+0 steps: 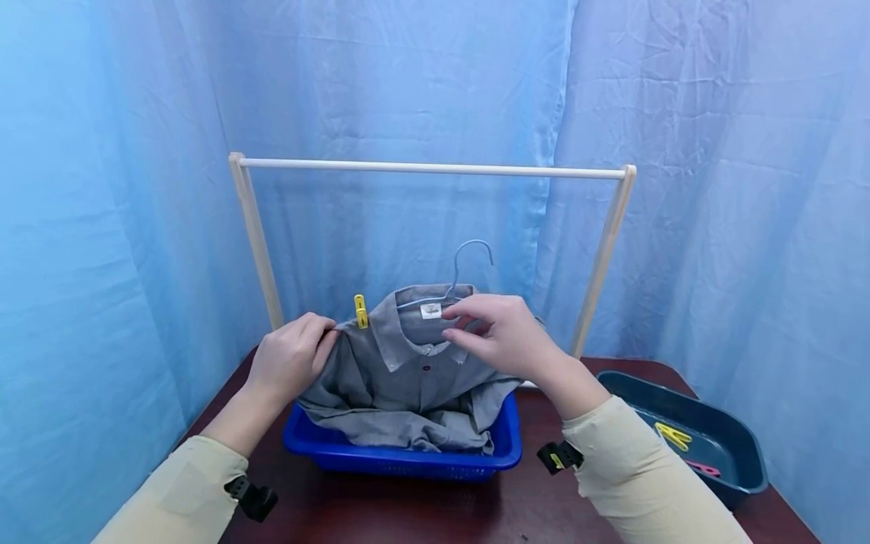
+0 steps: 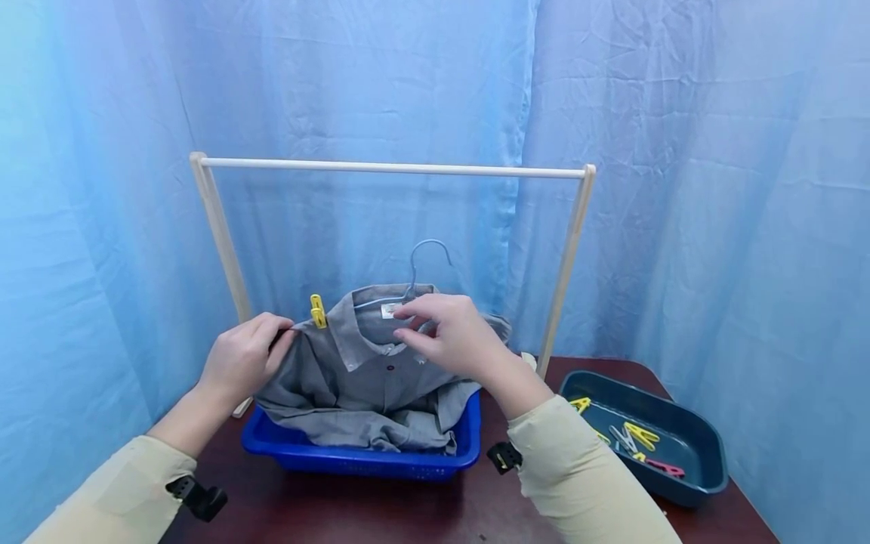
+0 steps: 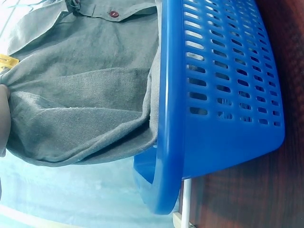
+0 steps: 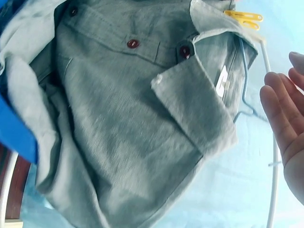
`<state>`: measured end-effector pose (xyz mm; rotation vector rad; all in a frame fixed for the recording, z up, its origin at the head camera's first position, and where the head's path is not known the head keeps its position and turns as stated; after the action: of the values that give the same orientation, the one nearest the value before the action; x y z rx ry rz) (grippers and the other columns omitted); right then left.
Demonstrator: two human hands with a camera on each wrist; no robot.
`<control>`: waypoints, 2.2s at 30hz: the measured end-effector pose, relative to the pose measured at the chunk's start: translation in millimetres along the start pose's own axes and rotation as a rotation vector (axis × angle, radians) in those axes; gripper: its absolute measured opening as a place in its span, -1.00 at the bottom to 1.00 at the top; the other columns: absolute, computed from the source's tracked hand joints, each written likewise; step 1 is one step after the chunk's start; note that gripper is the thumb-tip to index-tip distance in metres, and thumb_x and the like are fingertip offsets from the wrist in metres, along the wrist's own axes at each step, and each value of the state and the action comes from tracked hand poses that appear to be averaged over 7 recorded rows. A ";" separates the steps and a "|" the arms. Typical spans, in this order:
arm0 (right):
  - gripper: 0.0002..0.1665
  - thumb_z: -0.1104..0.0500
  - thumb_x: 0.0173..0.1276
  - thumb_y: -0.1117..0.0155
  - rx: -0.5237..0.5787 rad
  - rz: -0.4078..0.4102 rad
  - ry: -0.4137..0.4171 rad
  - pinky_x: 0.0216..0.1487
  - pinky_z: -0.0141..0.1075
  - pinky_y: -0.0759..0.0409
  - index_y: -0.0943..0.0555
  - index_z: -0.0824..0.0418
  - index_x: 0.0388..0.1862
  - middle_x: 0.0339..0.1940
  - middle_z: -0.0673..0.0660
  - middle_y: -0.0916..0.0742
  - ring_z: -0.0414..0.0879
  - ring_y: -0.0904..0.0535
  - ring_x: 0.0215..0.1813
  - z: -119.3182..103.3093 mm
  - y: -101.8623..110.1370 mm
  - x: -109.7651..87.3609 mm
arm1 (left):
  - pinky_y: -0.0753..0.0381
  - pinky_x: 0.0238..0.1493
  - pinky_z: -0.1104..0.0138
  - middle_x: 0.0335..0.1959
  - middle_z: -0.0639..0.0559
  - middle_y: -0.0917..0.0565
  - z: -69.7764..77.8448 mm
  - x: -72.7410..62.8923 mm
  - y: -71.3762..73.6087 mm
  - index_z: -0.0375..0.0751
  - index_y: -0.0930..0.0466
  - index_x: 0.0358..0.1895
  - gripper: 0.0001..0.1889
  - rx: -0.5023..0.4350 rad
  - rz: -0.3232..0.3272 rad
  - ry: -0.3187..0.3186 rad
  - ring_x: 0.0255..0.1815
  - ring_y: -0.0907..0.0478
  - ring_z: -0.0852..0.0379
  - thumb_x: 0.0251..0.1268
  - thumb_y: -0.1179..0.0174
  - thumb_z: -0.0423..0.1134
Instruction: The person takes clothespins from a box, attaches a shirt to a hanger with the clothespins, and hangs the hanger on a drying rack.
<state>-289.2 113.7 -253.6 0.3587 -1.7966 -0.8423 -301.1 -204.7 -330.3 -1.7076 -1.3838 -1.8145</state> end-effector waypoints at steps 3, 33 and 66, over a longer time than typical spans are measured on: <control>-0.77 0.27 0.31 -0.48 -0.008 0.006 -0.010 -0.28 -0.34 -0.70 -0.77 0.17 -0.06 -0.19 0.04 -0.80 -0.27 -0.72 -0.22 2.6 6.1 -8.0 | -0.69 -0.54 0.12 -0.39 -0.10 -0.66 0.6 0.5 1.2 -0.31 -0.63 -0.23 -0.84 0.004 0.008 -0.009 -0.50 -0.65 0.00 0.19 -0.42 -0.39; -0.56 0.29 0.24 -0.54 -0.148 -0.012 -0.192 -0.11 -0.15 -0.74 -0.72 0.13 0.12 0.05 0.03 -0.76 -0.11 -0.69 0.02 36.0 71.8 -77.7 | -0.68 -0.56 0.11 -0.39 -0.11 -0.66 -2.3 -2.8 2.8 -0.32 -0.63 -0.24 -0.82 0.002 0.014 -0.005 -0.53 -0.64 -0.01 0.16 -0.43 -0.38; -0.39 0.02 0.43 -0.40 -0.225 0.027 -0.625 -0.06 0.15 -0.66 -0.55 0.28 0.35 0.23 0.40 -0.64 0.35 -0.66 0.10 112.0 110.3 -151.7 | -0.69 -0.55 0.12 -0.39 -0.13 -0.66 -1.6 -3.3 1.2 -0.34 -0.63 -0.24 -0.82 0.027 0.006 0.000 -0.53 -0.64 -0.02 0.17 -0.44 -0.38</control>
<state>-316.1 324.7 -303.3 -0.0938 -2.2335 -1.2152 -300.4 -207.9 -332.4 -1.6965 -1.3955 -1.7851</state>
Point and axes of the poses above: each hand's wrist, its own x-axis towards the middle knuckle, its own y-axis out of the back of the hand, z = x × y, the point moved 2 cm from there along x, towards the middle knuckle
